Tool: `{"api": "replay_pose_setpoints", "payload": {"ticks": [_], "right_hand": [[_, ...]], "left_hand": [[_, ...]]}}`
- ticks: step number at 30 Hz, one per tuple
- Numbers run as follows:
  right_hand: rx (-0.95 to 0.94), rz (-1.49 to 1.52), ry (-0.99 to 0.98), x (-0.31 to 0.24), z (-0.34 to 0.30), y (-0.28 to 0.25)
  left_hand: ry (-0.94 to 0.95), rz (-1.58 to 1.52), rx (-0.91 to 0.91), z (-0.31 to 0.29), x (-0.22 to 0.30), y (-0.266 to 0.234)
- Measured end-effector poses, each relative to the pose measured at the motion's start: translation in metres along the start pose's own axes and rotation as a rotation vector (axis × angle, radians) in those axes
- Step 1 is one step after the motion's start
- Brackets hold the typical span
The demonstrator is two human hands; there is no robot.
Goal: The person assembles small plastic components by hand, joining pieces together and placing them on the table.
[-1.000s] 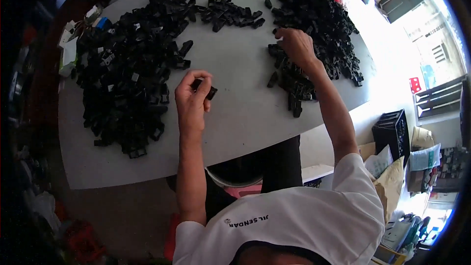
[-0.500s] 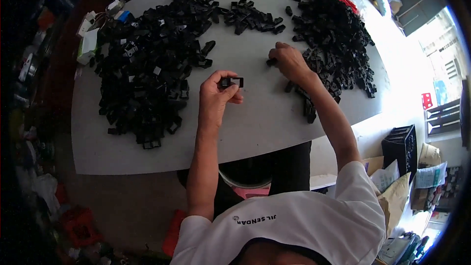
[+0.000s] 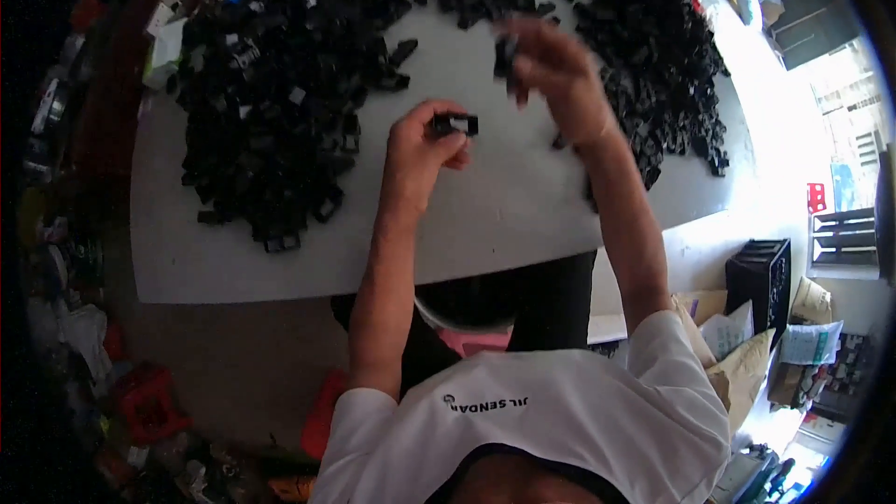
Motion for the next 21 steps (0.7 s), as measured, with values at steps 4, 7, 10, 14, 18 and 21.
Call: {"api": "replay_pose_setpoints", "payload": {"ticks": [4, 7, 10, 14, 18, 21], "right_hand": [[-0.056, -0.018, -0.226, -0.064, -0.002, 0.033], [0.05, 0.021, -0.011, -0.02, -0.024, 0.036], [0.184, 0.203, 0.173, 0.018, -0.037, 0.032], [0.238, 0.253, 0.198, 0.04, -0.04, 0.035], [0.257, 0.207, 0.212, 0.05, -0.039, 0.042], [0.261, 0.178, 0.241, 0.055, -0.04, 0.047]], "left_hand": [[-0.001, 0.052, 0.063, -0.011, 0.013, -0.003], [0.06, 0.07, 0.071, -0.003, 0.006, 0.003], [0.158, 0.06, 0.102, -0.007, 0.01, 0.007], [0.246, 0.241, 0.153, -0.012, 0.019, 0.011], [0.328, 0.392, 0.222, -0.014, 0.023, 0.014], [0.329, 0.46, 0.259, -0.016, 0.027, 0.013]]}}
Point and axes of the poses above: each hand's wrist, its own z-axis towards the middle knuckle, its own y-axis out of the palm, x = y × z, the point moved 8 cm from there along z, towards the middle knuckle, and after that the axes turned 8 degrees about -x, right-handed, at the moved point
